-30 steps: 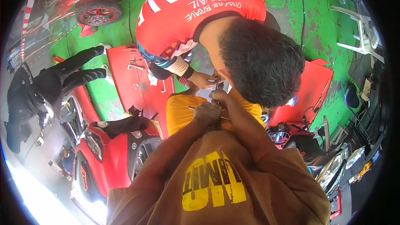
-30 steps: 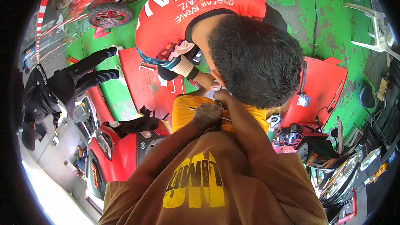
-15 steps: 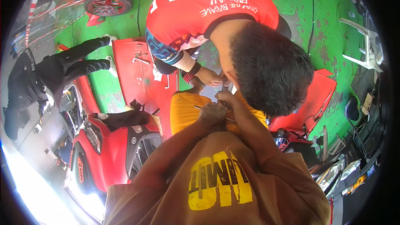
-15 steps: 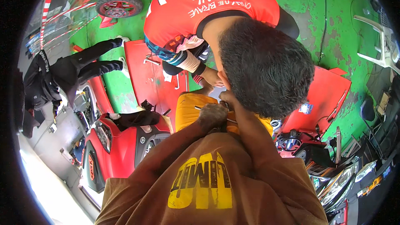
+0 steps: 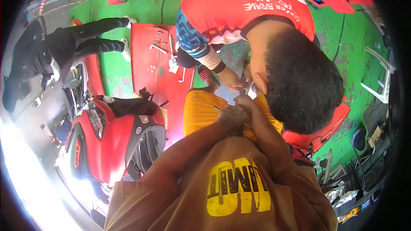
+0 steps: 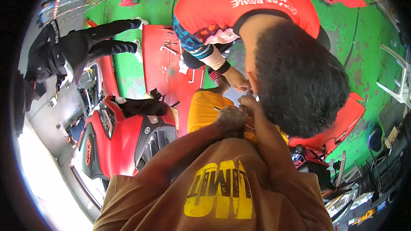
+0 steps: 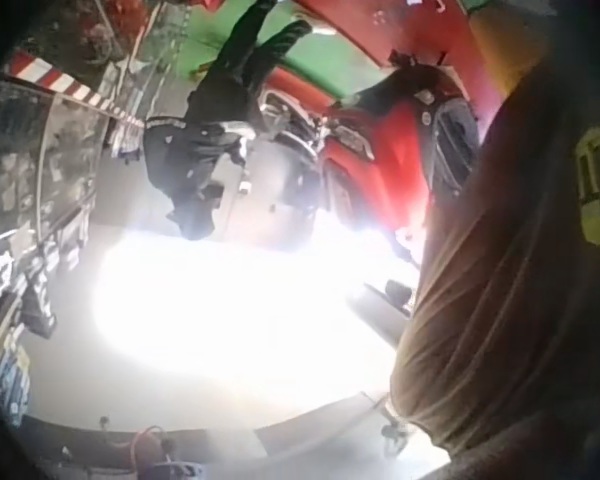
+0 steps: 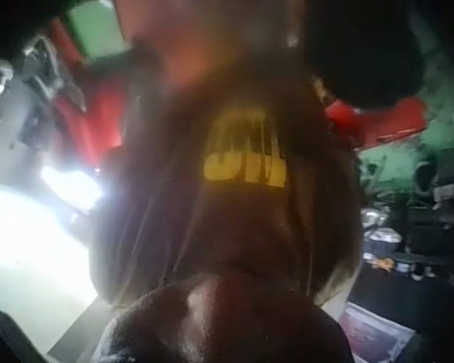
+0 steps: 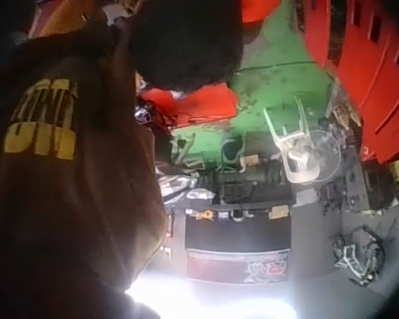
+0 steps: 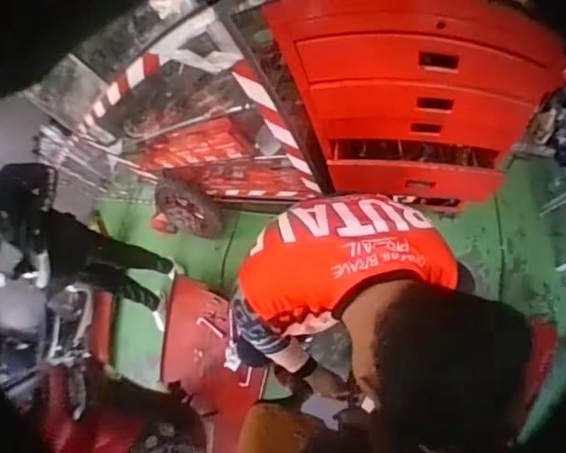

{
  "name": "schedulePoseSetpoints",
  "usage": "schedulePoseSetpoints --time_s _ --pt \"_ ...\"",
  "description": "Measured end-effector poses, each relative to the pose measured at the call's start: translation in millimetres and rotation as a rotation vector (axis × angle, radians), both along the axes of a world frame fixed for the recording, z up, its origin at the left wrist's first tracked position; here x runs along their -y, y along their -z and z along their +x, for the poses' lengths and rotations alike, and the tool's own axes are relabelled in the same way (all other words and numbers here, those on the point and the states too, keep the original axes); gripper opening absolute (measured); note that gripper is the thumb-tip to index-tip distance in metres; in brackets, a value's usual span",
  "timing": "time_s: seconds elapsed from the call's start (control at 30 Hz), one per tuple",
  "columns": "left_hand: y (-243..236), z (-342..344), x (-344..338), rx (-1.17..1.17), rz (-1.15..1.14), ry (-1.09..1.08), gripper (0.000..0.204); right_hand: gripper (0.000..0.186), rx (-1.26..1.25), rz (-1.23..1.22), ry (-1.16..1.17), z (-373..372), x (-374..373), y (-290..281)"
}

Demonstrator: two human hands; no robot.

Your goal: Repairing and disassembling motorcycle front fork components in a workshop.

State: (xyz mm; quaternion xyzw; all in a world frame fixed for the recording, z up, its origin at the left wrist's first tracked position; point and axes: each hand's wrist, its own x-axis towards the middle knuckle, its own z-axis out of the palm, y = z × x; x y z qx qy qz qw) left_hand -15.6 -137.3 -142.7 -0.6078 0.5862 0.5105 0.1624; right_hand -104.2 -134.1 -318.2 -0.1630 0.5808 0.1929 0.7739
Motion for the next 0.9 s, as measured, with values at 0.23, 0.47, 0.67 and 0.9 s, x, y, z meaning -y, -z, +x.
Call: schedulePoseSetpoints --time_s 0.23,0.47,0.67,0.9 --pt "16 -1 -12 -0.034 -0.148 0.113 0.032 0.021 0.020 0.078 -0.016 -14 -7 20" --pt "10 -1 -7 -0.008 -0.075 -0.004 0.027 0.024 0.068 0.047 -0.132 -17 -2 22" --pt "29 -3 -26 -0.022 -0.189 -0.026 0.023 0.030 0.087 0.036 -0.172 -16 0 26" --pt "21 -3 -20 0.021 0.004 -0.220 0.026 0.029 0.150 -0.104 -0.228 -24 -14 33"
